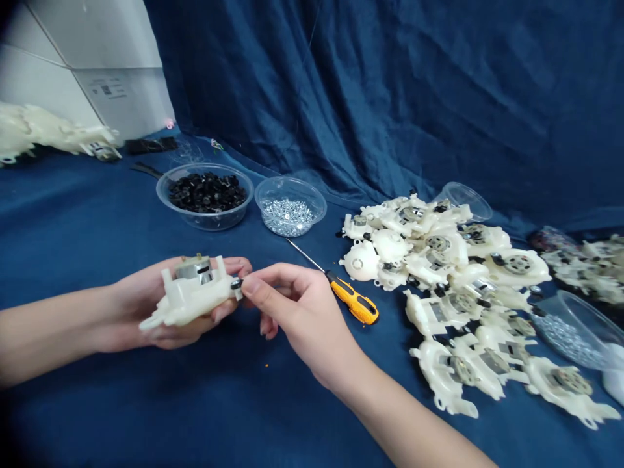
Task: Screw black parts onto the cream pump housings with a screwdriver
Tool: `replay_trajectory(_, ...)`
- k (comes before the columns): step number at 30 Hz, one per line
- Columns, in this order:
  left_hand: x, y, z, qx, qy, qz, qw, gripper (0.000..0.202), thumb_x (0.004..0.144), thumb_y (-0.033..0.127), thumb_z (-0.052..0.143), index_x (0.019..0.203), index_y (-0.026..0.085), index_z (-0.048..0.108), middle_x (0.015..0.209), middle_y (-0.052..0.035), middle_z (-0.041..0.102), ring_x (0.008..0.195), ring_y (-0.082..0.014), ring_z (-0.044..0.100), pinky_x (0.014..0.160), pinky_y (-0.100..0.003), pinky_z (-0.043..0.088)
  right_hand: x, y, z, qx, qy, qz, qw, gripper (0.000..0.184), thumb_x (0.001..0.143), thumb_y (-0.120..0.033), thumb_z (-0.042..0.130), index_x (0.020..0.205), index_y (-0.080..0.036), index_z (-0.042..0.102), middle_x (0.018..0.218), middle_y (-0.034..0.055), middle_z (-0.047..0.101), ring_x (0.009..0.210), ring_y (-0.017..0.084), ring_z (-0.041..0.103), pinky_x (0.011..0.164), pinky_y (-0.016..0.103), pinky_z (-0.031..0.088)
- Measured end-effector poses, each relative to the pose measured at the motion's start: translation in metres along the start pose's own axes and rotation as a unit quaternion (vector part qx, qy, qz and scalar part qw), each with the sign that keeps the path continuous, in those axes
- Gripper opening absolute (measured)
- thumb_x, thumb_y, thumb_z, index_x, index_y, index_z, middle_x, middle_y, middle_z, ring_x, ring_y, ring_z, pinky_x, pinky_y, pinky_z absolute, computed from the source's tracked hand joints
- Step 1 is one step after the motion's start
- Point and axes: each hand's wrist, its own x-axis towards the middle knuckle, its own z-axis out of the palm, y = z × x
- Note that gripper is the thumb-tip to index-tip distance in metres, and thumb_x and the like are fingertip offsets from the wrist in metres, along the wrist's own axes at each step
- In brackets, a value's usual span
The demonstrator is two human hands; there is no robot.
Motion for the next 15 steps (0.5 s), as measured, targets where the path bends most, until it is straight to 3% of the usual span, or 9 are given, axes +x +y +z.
replay_trajectory(3, 0.0, 0.001, 0.0, -0.006, -0.003, 0.007, 1.0, 0.017, 0.099, 0.026, 0.04, 0.107, 0.02, 0.053, 0.076, -0.0071, 0.072, 0.036, -0.0072, 0.054, 0.032, -0.013, 0.042, 0.0, 0.003, -0.001, -0.001, 0.017, -0.018, 1.0, 0.024, 0.087, -0.041, 0.081, 0.086, -0.018, 0.075, 0.073, -0.0007, 0.067, 0.054, 0.005, 0.052, 0.048, 0.016, 0.043)
replay_trajectory(7, -0.002, 0.001, 0.008, 0.022, 0.049, 0.037, 0.998, 0.023, 0.097, 0.024, 0.044, 0.119, 0.022, 0.049, 0.075, -0.0075, 0.073, 0.038, -0.0089, 0.056, 0.033, -0.013, 0.042, -0.002, 0.005, -0.001, -0.027, 0.042, -0.035, 0.998, 0.023, 0.085, -0.041, 0.083, 0.085, -0.019, 0.076, 0.07, -0.0018, 0.065, 0.052, 0.005, 0.048, 0.048, 0.016, 0.041)
replay_trajectory(12, -0.003, -0.003, 0.016, 0.032, 0.103, 0.068, 0.992, 0.026, 0.093, 0.026, 0.05, 0.118, 0.022, 0.047, 0.069, -0.0062, 0.072, 0.039, -0.0112, 0.057, 0.033, -0.014, 0.042, -0.004, 0.005, 0.002, -0.073, 0.089, -0.072, 0.991, 0.019, 0.076, -0.032, 0.091, 0.079, -0.019, 0.078, 0.075, 0.0009, 0.069, 0.059, 0.007, 0.05, 0.05, 0.018, 0.036)
replay_trajectory(15, -0.003, -0.004, 0.015, 0.042, 0.106, 0.086, 0.99, 0.021, 0.094, 0.025, 0.051, 0.115, 0.023, 0.049, 0.069, -0.0057, 0.073, 0.043, -0.0132, 0.061, 0.034, -0.016, 0.045, -0.004, 0.005, 0.002, -0.063, 0.082, -0.063, 0.993, 0.019, 0.074, -0.033, 0.092, 0.078, -0.019, 0.079, 0.071, 0.0005, 0.068, 0.056, 0.007, 0.052, 0.049, 0.018, 0.037)
